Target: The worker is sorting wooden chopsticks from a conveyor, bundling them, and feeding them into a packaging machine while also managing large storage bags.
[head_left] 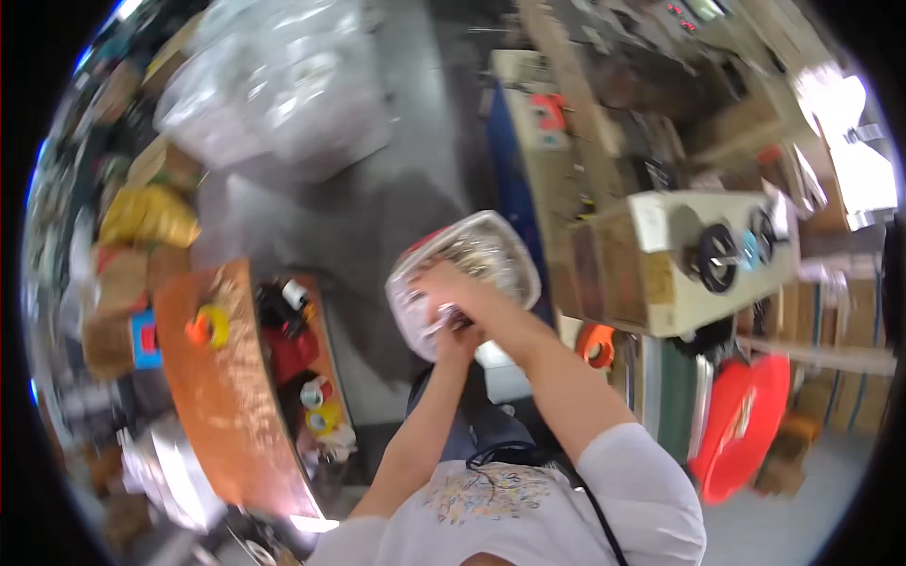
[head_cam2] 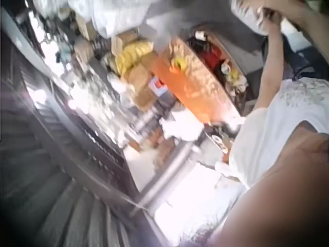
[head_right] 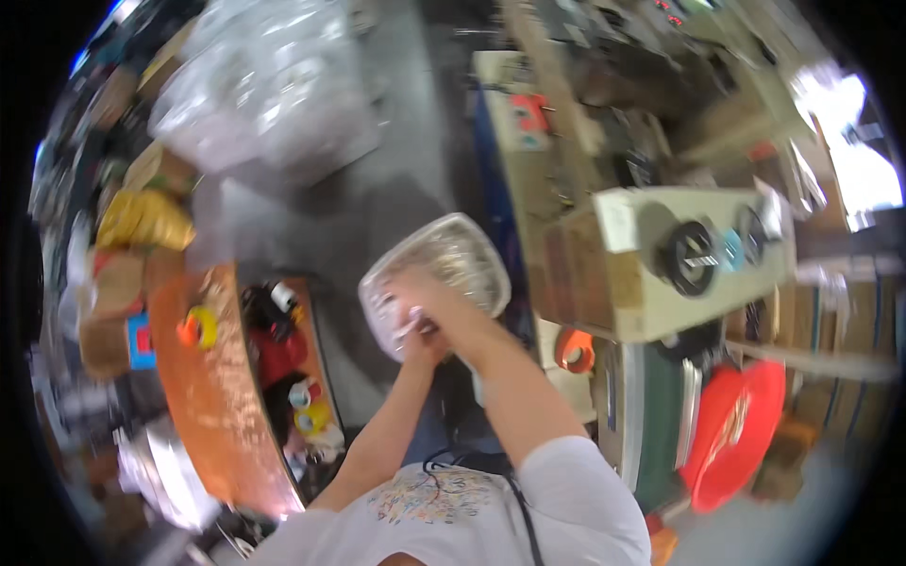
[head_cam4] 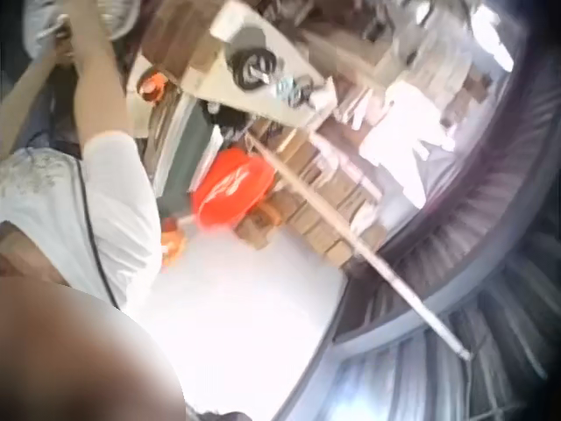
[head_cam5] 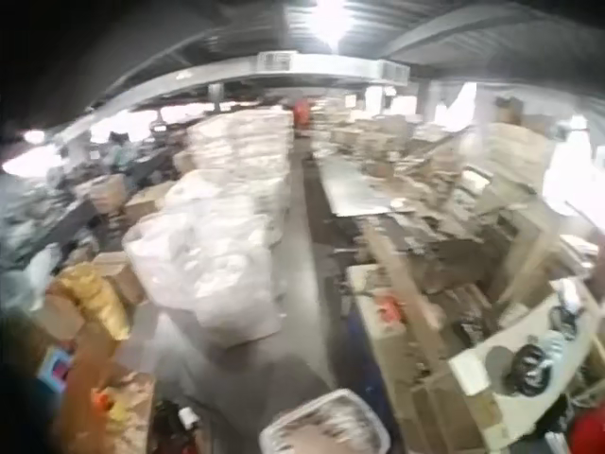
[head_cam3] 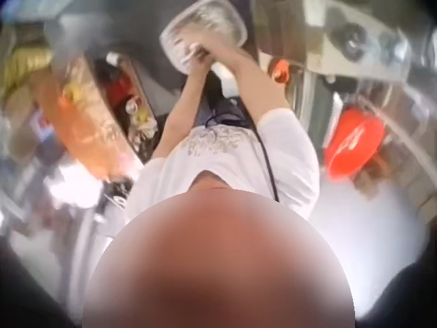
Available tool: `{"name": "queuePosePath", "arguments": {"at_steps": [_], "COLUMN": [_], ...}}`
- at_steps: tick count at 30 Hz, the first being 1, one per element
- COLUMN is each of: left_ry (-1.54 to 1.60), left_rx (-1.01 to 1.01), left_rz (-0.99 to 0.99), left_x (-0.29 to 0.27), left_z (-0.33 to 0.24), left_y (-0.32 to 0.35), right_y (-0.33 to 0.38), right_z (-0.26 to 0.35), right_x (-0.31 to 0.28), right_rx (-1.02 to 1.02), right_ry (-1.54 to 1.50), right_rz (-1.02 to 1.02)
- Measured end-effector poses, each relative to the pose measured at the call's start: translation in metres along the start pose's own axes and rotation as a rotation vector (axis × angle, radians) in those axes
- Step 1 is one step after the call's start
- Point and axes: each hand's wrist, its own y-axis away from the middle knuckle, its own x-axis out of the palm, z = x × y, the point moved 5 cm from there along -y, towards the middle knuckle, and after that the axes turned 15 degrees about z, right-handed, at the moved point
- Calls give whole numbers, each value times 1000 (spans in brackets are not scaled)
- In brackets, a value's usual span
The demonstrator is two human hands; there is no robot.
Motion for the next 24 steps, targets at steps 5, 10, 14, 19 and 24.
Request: {"name": "queuePosePath", "arguments": {"at_steps": [5, 10, 14, 19, 24], "left_ry": [-389, -1306, -1782, -2284, -2090], "left_rx": [-302, -35, -973, -1318, -414], "left_rz": [508, 543, 900, 1436, 2440], "left_x": [15, 63, 13, -46, -75], "left_z": [-14, 80, 254, 466, 703], "left_y": [8, 98, 149, 208, 260], "right_y": [37, 293, 491, 725, 907], "right_z": [5, 39, 91, 153, 107], "right_x": [-18, -57, 100, 304, 497], "right_rx": [33, 230, 757, 1590, 1973], "right_ry": [29, -549, -651, -987, -1050], "right_rz": [-562, -1205, -1559, -1754, -1673]}}
